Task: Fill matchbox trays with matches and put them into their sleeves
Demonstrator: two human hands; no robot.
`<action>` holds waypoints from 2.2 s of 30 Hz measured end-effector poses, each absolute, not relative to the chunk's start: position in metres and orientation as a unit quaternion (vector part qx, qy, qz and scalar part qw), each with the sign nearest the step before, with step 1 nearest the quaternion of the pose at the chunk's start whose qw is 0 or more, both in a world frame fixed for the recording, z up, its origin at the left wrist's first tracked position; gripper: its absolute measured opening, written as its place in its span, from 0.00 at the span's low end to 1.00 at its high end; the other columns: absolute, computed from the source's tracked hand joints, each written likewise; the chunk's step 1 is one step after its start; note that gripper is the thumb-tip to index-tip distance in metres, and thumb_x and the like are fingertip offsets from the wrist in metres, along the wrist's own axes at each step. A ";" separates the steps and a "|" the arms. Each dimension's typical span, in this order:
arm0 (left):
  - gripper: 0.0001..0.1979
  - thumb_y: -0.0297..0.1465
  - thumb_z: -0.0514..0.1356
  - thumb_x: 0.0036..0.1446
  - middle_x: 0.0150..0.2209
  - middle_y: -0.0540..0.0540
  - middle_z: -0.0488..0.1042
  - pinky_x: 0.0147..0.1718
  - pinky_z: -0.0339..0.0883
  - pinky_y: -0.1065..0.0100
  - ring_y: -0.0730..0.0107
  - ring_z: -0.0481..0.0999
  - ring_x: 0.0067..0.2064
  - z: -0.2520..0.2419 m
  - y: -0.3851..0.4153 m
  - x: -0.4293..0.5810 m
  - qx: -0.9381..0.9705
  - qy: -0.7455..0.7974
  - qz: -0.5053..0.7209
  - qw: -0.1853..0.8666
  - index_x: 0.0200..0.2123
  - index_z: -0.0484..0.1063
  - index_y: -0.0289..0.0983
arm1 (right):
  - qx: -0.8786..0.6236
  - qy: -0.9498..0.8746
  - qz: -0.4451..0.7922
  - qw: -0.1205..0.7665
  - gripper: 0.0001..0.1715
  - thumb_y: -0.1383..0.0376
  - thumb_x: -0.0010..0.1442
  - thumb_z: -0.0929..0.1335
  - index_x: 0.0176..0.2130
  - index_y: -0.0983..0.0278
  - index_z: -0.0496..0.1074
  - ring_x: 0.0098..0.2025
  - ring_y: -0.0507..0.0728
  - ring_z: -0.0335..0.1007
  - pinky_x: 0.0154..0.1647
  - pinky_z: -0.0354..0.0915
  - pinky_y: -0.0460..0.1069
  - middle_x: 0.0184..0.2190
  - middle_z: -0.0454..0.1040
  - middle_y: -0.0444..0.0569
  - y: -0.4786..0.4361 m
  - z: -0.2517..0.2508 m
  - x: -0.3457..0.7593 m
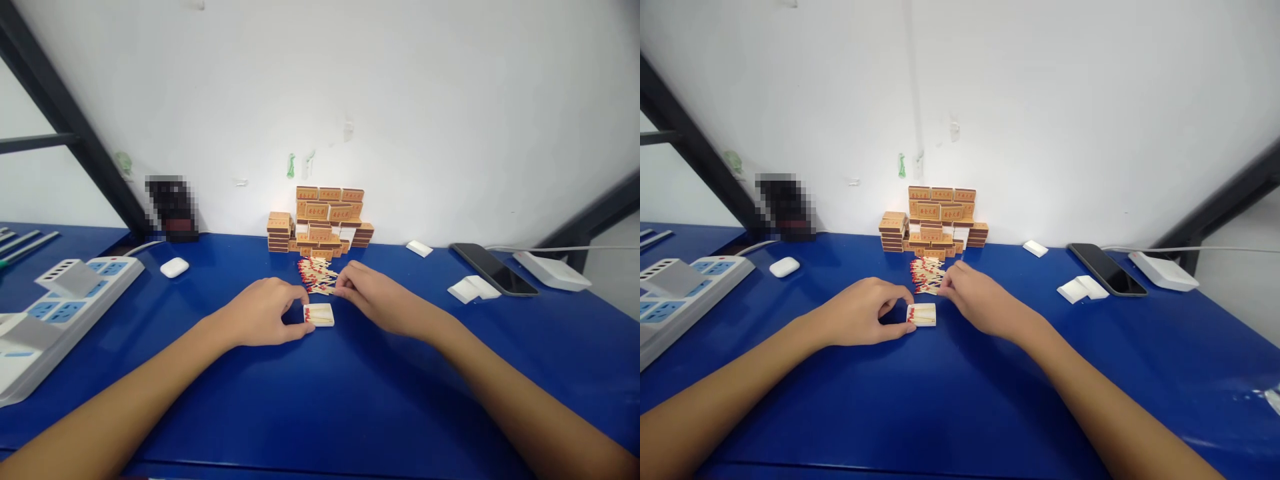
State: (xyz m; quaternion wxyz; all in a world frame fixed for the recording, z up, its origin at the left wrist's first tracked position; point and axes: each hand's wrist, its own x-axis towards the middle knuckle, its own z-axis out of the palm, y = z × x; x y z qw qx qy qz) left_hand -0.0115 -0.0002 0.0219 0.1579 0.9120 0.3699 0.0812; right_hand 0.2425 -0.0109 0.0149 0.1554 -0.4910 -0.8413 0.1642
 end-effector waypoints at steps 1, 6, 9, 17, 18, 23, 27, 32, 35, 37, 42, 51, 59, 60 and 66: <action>0.15 0.44 0.65 0.60 0.23 0.54 0.68 0.27 0.52 0.68 0.72 0.65 0.24 0.022 0.000 -0.012 0.912 0.370 0.082 0.157 0.42 0.79 0.39 | -0.475 -0.849 0.171 0.156 0.09 0.65 0.75 0.61 0.41 0.62 0.69 0.40 0.57 0.70 0.41 0.66 0.51 0.42 0.71 0.50 -0.015 0.015 0.239; 0.16 0.45 0.65 0.60 0.24 0.54 0.68 0.27 0.52 0.68 0.71 0.66 0.25 0.021 0.000 -0.012 0.913 0.370 0.082 0.151 0.41 0.78 0.39 | -0.435 -0.882 0.129 0.124 0.09 0.68 0.74 0.62 0.40 0.64 0.69 0.39 0.57 0.70 0.40 0.64 0.51 0.42 0.72 0.51 -0.028 0.006 0.221; 0.15 0.45 0.65 0.60 0.23 0.54 0.68 0.27 0.53 0.68 0.71 0.67 0.25 0.021 0.000 -0.012 0.913 0.371 0.080 0.150 0.41 0.78 0.39 | -0.438 -0.884 0.107 0.122 0.06 0.68 0.72 0.65 0.41 0.64 0.70 0.40 0.57 0.70 0.40 0.64 0.51 0.42 0.73 0.51 -0.029 0.004 0.219; 0.15 0.44 0.65 0.60 0.24 0.53 0.69 0.27 0.52 0.68 0.71 0.67 0.25 0.020 0.000 -0.011 0.916 0.365 0.082 0.145 0.41 0.78 0.39 | -0.435 -0.887 0.091 0.124 0.09 0.70 0.72 0.65 0.38 0.64 0.71 0.38 0.56 0.70 0.38 0.62 0.50 0.41 0.73 0.50 -0.027 0.005 0.220; 0.15 0.44 0.65 0.60 0.24 0.53 0.69 0.27 0.52 0.68 0.71 0.67 0.25 0.020 0.000 -0.011 0.916 0.365 0.080 0.143 0.41 0.78 0.38 | -0.439 -0.884 0.092 0.132 0.08 0.70 0.72 0.65 0.38 0.64 0.71 0.38 0.55 0.69 0.38 0.61 0.50 0.40 0.72 0.50 -0.027 0.005 0.219; 0.15 0.44 0.64 0.61 0.24 0.53 0.69 0.26 0.53 0.67 0.71 0.66 0.24 0.021 0.001 -0.010 0.915 0.372 0.073 0.139 0.40 0.78 0.38 | -0.455 -0.864 0.148 0.160 0.09 0.70 0.71 0.66 0.36 0.64 0.71 0.37 0.54 0.68 0.37 0.61 0.49 0.37 0.71 0.48 -0.027 0.005 0.215; 0.16 0.45 0.65 0.60 0.24 0.53 0.69 0.26 0.54 0.67 0.71 0.67 0.24 0.021 0.001 -0.011 0.913 0.373 0.078 0.145 0.42 0.79 0.38 | -0.449 -0.858 0.161 0.189 0.08 0.71 0.69 0.67 0.36 0.63 0.72 0.37 0.54 0.68 0.37 0.61 0.48 0.36 0.71 0.47 -0.027 0.007 0.219; 0.16 0.44 0.64 0.61 0.24 0.53 0.69 0.26 0.54 0.67 0.71 0.67 0.24 0.021 0.001 -0.011 0.914 0.371 0.077 0.144 0.42 0.78 0.38 | -0.455 -0.855 0.149 0.198 0.07 0.71 0.68 0.67 0.36 0.63 0.74 0.35 0.53 0.67 0.36 0.61 0.48 0.36 0.71 0.47 -0.025 0.008 0.222; 0.15 0.44 0.64 0.61 0.24 0.53 0.69 0.26 0.55 0.67 0.71 0.67 0.24 0.020 0.000 -0.011 0.916 0.367 0.079 0.139 0.40 0.78 0.38 | -0.446 -0.856 0.164 0.206 0.06 0.71 0.67 0.69 0.38 0.63 0.75 0.36 0.53 0.68 0.37 0.62 0.48 0.37 0.72 0.47 -0.025 0.007 0.218; 0.14 0.43 0.64 0.61 0.24 0.52 0.70 0.26 0.55 0.67 0.71 0.67 0.25 0.020 -0.001 -0.011 0.919 0.361 0.084 0.136 0.39 0.77 0.38 | -0.436 -0.857 0.172 0.215 0.04 0.70 0.67 0.70 0.38 0.63 0.76 0.38 0.54 0.69 0.38 0.63 0.48 0.38 0.72 0.47 -0.025 0.006 0.214; 0.14 0.43 0.63 0.62 0.25 0.52 0.70 0.27 0.55 0.67 0.71 0.66 0.25 0.018 -0.003 -0.010 0.923 0.351 0.091 0.129 0.34 0.74 0.37 | -0.412 -0.867 0.184 0.209 0.06 0.71 0.67 0.70 0.35 0.64 0.74 0.39 0.54 0.69 0.40 0.64 0.49 0.36 0.71 0.47 -0.024 0.002 0.209; 0.14 0.43 0.64 0.61 0.24 0.53 0.70 0.26 0.55 0.67 0.71 0.67 0.24 0.020 -0.002 -0.010 0.919 0.358 0.088 0.140 0.41 0.78 0.38 | -0.432 -0.874 0.147 0.168 0.05 0.68 0.69 0.69 0.38 0.63 0.76 0.37 0.54 0.69 0.38 0.62 0.49 0.40 0.73 0.48 -0.024 0.014 0.222; 0.15 0.44 0.66 0.58 0.24 0.54 0.68 0.25 0.53 0.68 0.74 0.65 0.23 0.020 -0.003 -0.011 0.918 0.340 0.095 0.180 0.40 0.80 0.39 | -0.478 -0.844 0.091 0.225 0.03 0.64 0.68 0.71 0.41 0.62 0.74 0.34 0.53 0.66 0.36 0.60 0.48 0.37 0.70 0.46 -0.004 -0.003 0.236; 0.15 0.44 0.66 0.58 0.23 0.54 0.68 0.25 0.53 0.68 0.74 0.65 0.23 0.020 -0.003 -0.011 0.918 0.338 0.095 0.182 0.40 0.80 0.39 | -0.477 -0.845 0.097 0.223 0.04 0.64 0.67 0.71 0.41 0.62 0.74 0.35 0.53 0.66 0.37 0.60 0.48 0.38 0.70 0.46 -0.003 -0.005 0.236; 0.15 0.44 0.66 0.58 0.24 0.53 0.69 0.25 0.51 0.68 0.73 0.65 0.24 0.021 -0.004 -0.009 0.918 0.344 0.089 0.176 0.40 0.80 0.39 | -0.482 -0.840 0.111 0.223 0.05 0.63 0.68 0.71 0.40 0.63 0.75 0.36 0.53 0.66 0.37 0.60 0.48 0.39 0.69 0.47 0.003 -0.013 0.226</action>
